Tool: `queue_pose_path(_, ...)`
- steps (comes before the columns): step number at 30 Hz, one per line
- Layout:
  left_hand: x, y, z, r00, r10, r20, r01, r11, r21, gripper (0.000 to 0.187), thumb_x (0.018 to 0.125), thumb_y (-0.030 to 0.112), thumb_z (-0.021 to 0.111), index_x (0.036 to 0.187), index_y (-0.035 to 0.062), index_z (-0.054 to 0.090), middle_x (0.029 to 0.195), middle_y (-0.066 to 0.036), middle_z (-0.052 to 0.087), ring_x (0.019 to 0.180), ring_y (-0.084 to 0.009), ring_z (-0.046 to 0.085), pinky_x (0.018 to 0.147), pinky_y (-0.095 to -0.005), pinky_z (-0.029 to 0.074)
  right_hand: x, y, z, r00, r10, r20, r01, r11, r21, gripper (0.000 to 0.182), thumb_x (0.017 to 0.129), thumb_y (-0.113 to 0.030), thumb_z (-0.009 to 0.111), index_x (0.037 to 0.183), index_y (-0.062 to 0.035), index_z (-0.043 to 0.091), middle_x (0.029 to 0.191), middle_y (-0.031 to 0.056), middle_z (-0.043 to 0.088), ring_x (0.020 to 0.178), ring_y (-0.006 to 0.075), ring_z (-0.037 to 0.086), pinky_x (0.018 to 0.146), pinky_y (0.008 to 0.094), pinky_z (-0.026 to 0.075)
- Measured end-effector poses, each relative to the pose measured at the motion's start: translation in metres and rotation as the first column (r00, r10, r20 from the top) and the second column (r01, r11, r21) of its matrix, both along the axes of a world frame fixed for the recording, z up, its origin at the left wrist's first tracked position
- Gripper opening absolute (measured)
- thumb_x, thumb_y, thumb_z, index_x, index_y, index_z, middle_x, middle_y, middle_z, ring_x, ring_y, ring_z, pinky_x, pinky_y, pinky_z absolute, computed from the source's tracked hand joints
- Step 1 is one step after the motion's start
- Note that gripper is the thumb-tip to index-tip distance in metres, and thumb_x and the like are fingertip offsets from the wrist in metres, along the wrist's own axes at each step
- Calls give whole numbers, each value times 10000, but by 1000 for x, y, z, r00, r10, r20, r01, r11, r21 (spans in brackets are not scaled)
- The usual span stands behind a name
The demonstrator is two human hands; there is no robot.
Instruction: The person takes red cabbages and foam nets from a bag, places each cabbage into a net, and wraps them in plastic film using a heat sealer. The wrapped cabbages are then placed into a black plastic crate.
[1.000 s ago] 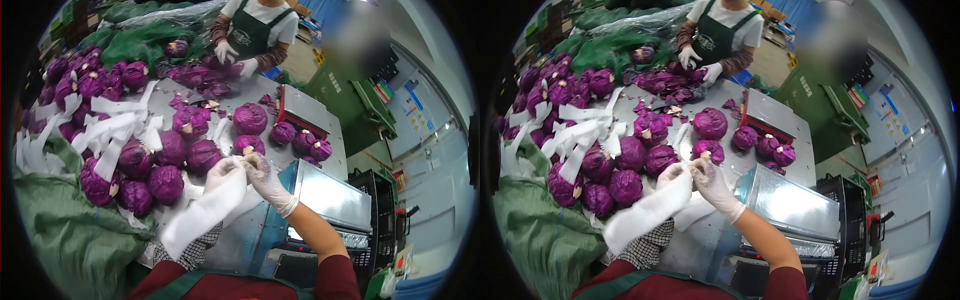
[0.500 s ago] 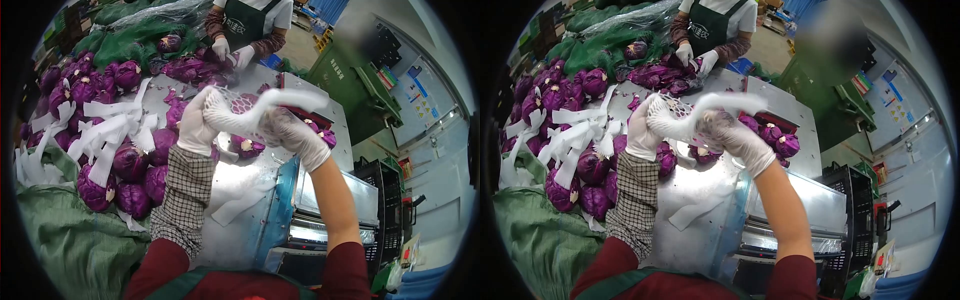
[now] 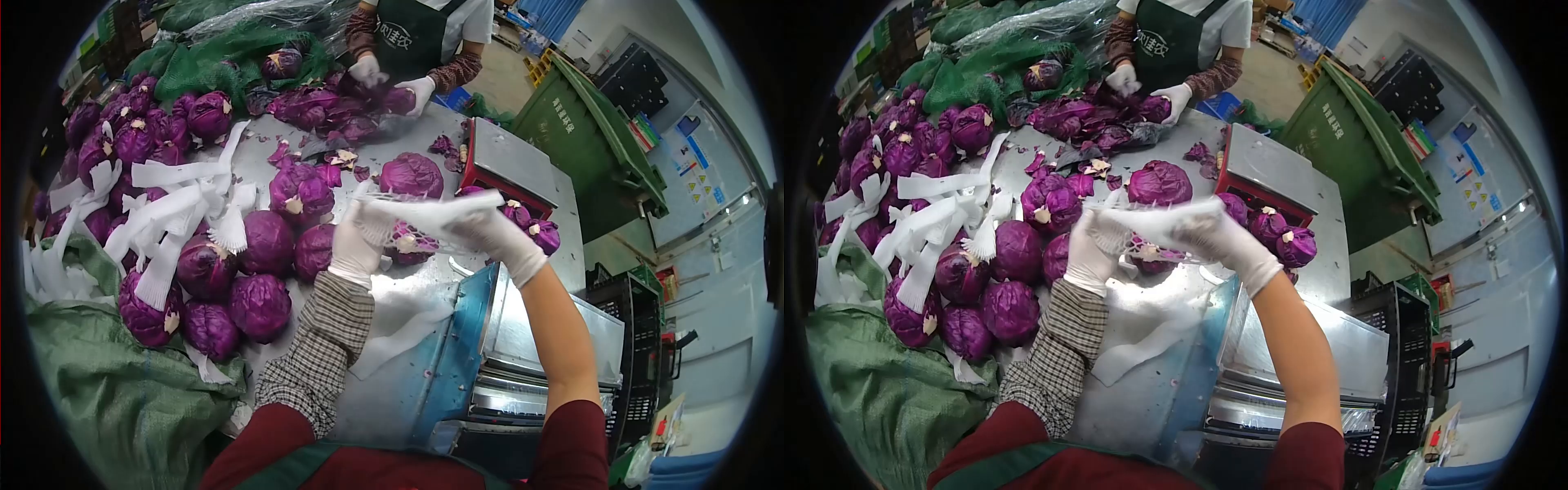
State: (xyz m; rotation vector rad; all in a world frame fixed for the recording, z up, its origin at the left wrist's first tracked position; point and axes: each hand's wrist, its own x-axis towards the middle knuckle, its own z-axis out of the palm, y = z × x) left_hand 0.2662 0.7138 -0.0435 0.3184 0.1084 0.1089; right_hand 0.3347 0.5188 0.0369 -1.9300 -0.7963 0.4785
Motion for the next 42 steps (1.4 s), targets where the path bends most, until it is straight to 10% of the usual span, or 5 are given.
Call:
queue_pose_path(12, -22, -36, -78, 953, -197, -232, 298, 760, 578, 326, 885, 269, 544, 1093, 18, 554, 821, -11, 593, 542, -60, 489, 429, -186, 370, 70, -2, -83, 564, -202, -801, 534, 829, 167, 274, 822, -200, 554, 920, 52, 598, 801, 121, 641, 695, 186, 609, 623, 284, 464)
queue_pose_path(19, 9, -66, -131, 761, 648, 25, -334, 358, 872, 248, 907, 140, 495, 1057, -55, 528, 858, -122, 603, 806, -151, 582, 698, -248, 468, 94, 1, -154, 928, -372, 34, 326, 762, -560, 653, 870, -515, 362, 912, 98, 584, 934, 292, 584, 972, 342, 578, 824, 366, 439)
queue_pose_path(33, -122, -39, 29, 836, -485, 257, 539, 817, -208, 641, 920, 534, 216, 1313, 43, 337, 1286, -130, 443, 1140, -262, 466, 970, -408, 383, -134, -7, 116, 902, -53, -428, -47, 975, -218, 296, 894, -315, 511, 888, -37, 611, 716, 11, 592, 571, 52, 544, 474, 195, 440)
queue_pose_path(40, -175, -69, 73, 866, -428, 260, 202, 773, 601, 527, 789, 249, 585, 1253, 69, 413, 1240, -95, 473, 1143, -218, 448, 1007, -346, 330, -207, -45, 71, 454, 414, -789, 370, 717, 590, 439, 925, -371, 401, 1007, 32, 554, 925, 160, 627, 872, 245, 627, 796, 359, 517)
queue_pose_path(42, -175, -70, 68, 864, -337, 374, -411, -41, 911, 553, 841, 380, 490, 1307, 107, 372, 1330, -81, 398, 1245, -226, 344, 1092, -362, 189, -221, -68, 56, 406, 569, -715, 231, 693, 683, 395, 912, -347, 446, 995, 20, 566, 979, 174, 617, 950, 255, 600, 862, 389, 477)
